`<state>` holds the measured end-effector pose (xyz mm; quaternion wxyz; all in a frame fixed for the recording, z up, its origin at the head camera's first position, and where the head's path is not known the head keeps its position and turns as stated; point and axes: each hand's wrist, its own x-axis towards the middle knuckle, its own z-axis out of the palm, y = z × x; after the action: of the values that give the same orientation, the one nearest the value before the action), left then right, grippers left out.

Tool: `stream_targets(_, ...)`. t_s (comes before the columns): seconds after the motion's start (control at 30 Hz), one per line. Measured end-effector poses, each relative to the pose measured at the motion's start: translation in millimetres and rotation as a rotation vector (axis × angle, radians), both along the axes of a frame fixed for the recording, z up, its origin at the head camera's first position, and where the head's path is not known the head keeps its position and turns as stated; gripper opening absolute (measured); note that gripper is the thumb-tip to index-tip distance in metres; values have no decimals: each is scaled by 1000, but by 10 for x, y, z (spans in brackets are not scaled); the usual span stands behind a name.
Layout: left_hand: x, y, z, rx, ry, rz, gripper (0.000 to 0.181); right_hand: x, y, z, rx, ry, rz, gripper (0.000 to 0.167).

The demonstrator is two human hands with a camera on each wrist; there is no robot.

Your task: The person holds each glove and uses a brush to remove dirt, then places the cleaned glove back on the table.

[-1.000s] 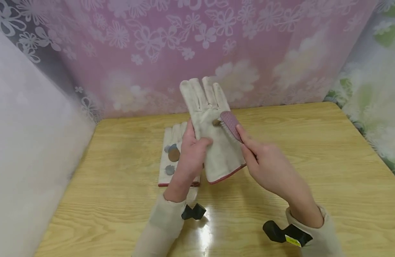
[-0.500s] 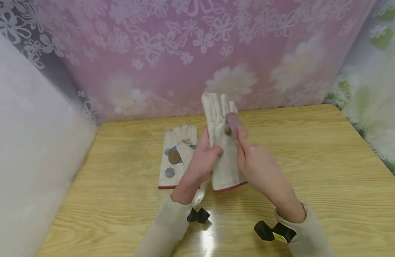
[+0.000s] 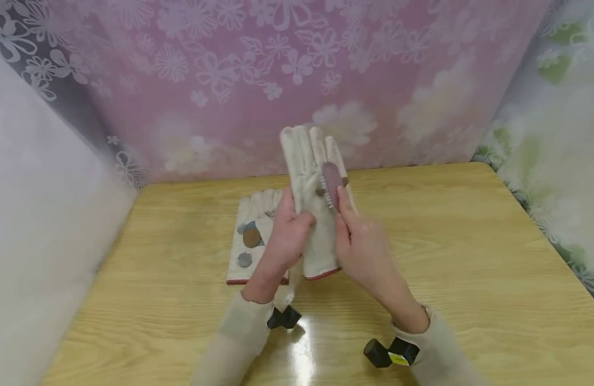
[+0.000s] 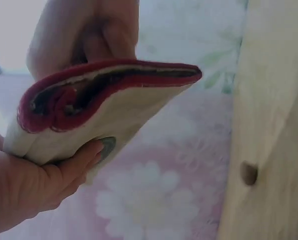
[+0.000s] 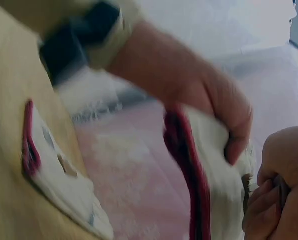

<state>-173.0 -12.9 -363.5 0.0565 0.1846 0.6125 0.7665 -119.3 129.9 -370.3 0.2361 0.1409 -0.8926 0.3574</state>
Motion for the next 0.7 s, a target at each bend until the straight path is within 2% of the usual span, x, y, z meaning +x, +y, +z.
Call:
stream_targets(0.1,-53,-167,58,156,51,113,79,81,-153,-21,55,27,106,54)
stream_targets(0.13,-67,-217,73,206,68,142,79,111,-199,-17,68,10,133,55)
stream_targets(0.2,-83,-288,97,262,77,170,78,144,-240,5,93,2,141,56)
stream_targets(0.27,-71,-314,117,281,52,149,79,152,-217,38,51,-36,154,56)
stream_targets(0.33,-53,-311,122,289,-5,97,82,144,-145,83,-48,-111,196,55)
stream_targets(0.47,-46,-308,103,306,-226,-5,81,86,51,171,-294,-340,327,50)
stream_targets(0.57,-67,-334,79,291,-373,-58,78,49,195,221,-456,-485,384,47)
stream_targets(0.63,-82,-353,65,259,-417,-89,77,38,287,244,-550,-533,428,47)
stream_targets(0.7,-95,-370,58,215,-423,-119,77,36,377,262,-622,-545,454,48)
